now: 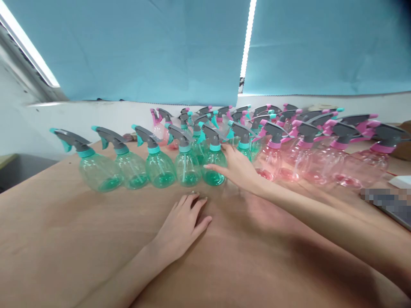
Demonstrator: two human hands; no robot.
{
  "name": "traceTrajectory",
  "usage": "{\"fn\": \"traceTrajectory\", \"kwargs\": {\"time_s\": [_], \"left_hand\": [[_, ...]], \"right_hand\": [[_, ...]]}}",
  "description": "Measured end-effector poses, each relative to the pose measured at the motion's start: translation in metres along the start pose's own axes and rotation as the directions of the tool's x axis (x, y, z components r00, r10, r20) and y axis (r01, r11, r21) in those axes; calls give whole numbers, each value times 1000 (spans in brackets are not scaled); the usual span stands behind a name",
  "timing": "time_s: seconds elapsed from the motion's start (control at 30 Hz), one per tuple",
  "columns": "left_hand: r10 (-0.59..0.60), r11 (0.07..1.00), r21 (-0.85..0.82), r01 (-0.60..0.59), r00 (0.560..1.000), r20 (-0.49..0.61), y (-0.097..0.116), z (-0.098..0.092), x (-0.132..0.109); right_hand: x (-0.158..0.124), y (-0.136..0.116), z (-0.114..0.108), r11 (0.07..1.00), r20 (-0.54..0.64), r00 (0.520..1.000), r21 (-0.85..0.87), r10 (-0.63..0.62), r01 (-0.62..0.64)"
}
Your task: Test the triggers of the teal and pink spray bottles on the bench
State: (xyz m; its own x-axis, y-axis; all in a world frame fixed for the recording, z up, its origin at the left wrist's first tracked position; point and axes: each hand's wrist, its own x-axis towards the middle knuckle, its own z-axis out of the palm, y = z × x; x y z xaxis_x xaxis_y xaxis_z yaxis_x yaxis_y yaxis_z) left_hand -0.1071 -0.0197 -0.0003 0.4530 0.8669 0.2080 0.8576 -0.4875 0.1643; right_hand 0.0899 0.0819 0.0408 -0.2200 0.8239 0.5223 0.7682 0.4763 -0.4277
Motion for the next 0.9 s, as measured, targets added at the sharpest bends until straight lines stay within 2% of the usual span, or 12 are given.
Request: {"fn": "traceTrajectory", "kwargs": {"time_s": [0.07,0.2,0.37,0.53,0.73,0.9], "left_hand": [[-3,1000,0,3,1000,-4,0,1,0],[-17,1000,11,17,1000,-9,1,4,1],[-20,1000,1,20,1000,0,7,8,4],[-18,1000,5,18,1000,-16,10,9,5],[-29,1000,2,29,999,-15,11,7,5],[-32,999,-11,31,999,-27,11,9,7]], "right_hand": [[-9,2,-10,999,-37,999,23,-23,24],[-31,15,-42,994,-53,996,-76,-77,72],[-42,44,-73,977,-78,997,-212,22,-38],[-32,58,-69,982,-21,995,-161,99,-101],[-15,46,-59,964,55,963,-47,263,-261],[-6,45,-51,956,84,953,-65,292,-287]]}}
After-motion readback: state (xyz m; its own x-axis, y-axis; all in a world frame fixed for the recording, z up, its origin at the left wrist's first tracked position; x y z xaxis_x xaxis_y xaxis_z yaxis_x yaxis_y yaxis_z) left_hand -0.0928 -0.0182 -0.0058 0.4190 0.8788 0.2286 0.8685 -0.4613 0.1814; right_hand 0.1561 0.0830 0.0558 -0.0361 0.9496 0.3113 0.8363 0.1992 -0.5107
